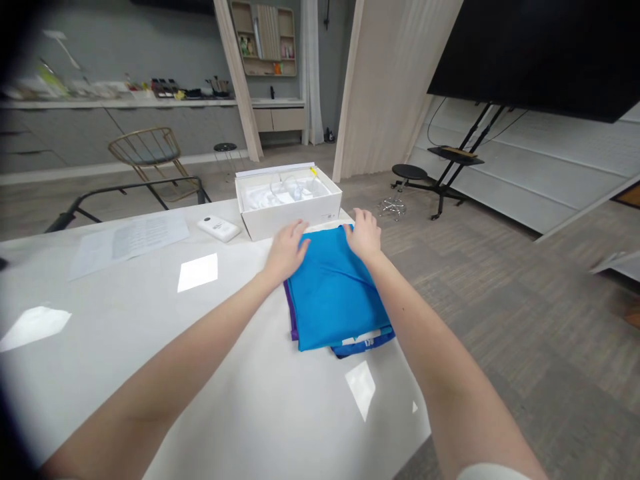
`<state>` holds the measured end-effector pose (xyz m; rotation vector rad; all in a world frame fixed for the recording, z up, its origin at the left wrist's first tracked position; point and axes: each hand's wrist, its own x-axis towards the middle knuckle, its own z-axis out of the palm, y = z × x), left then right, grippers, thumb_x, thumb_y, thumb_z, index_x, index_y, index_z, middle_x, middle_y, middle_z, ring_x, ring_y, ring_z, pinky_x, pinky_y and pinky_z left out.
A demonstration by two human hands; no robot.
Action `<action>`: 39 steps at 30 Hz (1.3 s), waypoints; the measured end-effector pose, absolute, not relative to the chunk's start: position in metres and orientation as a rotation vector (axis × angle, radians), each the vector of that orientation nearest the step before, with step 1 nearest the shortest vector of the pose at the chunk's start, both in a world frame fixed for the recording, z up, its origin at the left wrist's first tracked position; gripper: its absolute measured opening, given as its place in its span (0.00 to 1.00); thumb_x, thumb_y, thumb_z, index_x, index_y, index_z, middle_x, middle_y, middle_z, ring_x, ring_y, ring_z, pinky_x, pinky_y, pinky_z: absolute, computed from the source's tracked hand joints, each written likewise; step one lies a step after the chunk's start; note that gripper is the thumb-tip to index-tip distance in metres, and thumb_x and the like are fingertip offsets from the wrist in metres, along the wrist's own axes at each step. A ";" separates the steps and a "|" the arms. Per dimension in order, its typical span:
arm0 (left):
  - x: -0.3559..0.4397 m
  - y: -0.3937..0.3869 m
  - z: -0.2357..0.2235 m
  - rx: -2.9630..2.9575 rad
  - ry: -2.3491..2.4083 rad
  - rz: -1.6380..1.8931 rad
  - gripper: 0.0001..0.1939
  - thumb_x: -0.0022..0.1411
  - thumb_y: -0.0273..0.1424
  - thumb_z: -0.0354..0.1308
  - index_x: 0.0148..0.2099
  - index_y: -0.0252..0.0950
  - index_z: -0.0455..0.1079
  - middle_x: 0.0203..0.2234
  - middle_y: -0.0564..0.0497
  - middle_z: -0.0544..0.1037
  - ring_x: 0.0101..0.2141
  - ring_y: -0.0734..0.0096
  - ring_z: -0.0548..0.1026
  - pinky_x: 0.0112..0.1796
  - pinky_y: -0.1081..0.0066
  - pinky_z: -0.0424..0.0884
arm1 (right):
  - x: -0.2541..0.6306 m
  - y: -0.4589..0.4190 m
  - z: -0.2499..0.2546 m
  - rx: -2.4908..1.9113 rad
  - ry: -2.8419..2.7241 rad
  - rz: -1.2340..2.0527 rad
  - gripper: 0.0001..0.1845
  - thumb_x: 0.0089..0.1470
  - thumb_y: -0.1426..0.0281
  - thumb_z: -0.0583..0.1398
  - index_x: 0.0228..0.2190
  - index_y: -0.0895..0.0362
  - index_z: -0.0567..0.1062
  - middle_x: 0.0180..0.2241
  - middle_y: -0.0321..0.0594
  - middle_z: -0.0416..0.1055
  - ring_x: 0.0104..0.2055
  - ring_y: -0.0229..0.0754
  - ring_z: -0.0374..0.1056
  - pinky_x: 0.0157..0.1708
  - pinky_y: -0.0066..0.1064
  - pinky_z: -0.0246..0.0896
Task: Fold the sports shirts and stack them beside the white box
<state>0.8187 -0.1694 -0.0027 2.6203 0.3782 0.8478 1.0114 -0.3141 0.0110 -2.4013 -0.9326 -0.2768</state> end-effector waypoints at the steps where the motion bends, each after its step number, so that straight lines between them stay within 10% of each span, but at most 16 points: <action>1: 0.820 -0.181 -0.001 2.690 0.236 0.720 0.25 0.74 0.37 0.45 0.69 0.39 0.61 0.68 0.41 0.61 0.68 0.54 0.57 0.67 0.53 0.50 | 1.001 -0.313 0.011 -2.365 -1.026 -0.312 0.29 0.64 0.61 0.57 0.63 0.57 0.65 0.66 0.57 0.59 0.67 0.63 0.54 0.63 0.57 0.50; 5: 0.831 -0.212 -0.008 2.806 0.125 0.158 0.29 0.74 0.45 0.42 0.70 0.40 0.61 0.69 0.43 0.60 0.69 0.53 0.55 0.67 0.45 0.46 | 0.972 -0.314 -0.007 -2.380 -1.200 0.047 0.23 0.66 0.60 0.53 0.58 0.53 0.73 0.65 0.50 0.62 0.69 0.61 0.53 0.66 0.59 0.45; 18: 0.765 -0.286 -0.038 2.763 0.269 0.344 0.42 0.69 0.57 0.41 0.75 0.35 0.50 0.72 0.40 0.51 0.72 0.49 0.44 0.69 0.42 0.38 | 0.968 -0.348 -0.032 -2.444 -1.329 0.224 0.28 0.67 0.60 0.49 0.65 0.51 0.65 0.69 0.43 0.56 0.73 0.49 0.45 0.70 0.50 0.41; 24: 0.702 -0.284 -0.006 2.711 0.261 0.251 0.34 0.70 0.48 0.48 0.72 0.38 0.56 0.71 0.39 0.55 0.69 0.48 0.54 0.66 0.41 0.50 | 0.919 -0.332 0.010 -2.731 -1.134 -0.078 0.30 0.64 0.61 0.53 0.65 0.56 0.64 0.68 0.55 0.58 0.70 0.62 0.51 0.64 0.66 0.44; 30: 0.551 -0.184 0.050 2.686 0.562 0.273 0.18 0.69 0.35 0.49 0.55 0.41 0.75 0.52 0.45 0.79 0.51 0.59 0.77 0.52 0.61 0.73 | 0.762 -0.242 0.036 -2.159 -1.460 0.068 0.17 0.61 0.60 0.55 0.42 0.53 0.79 0.45 0.51 0.79 0.48 0.56 0.75 0.49 0.43 0.67; 39: 0.186 -0.050 0.059 2.450 1.301 0.486 0.16 0.64 0.32 0.52 0.48 0.40 0.79 0.41 0.46 0.83 0.44 0.59 0.79 0.47 0.66 0.72 | 0.436 -0.091 0.027 -1.523 -1.838 0.873 0.10 0.57 0.63 0.58 0.31 0.53 0.78 0.31 0.39 0.79 0.30 0.45 0.76 0.35 0.35 0.67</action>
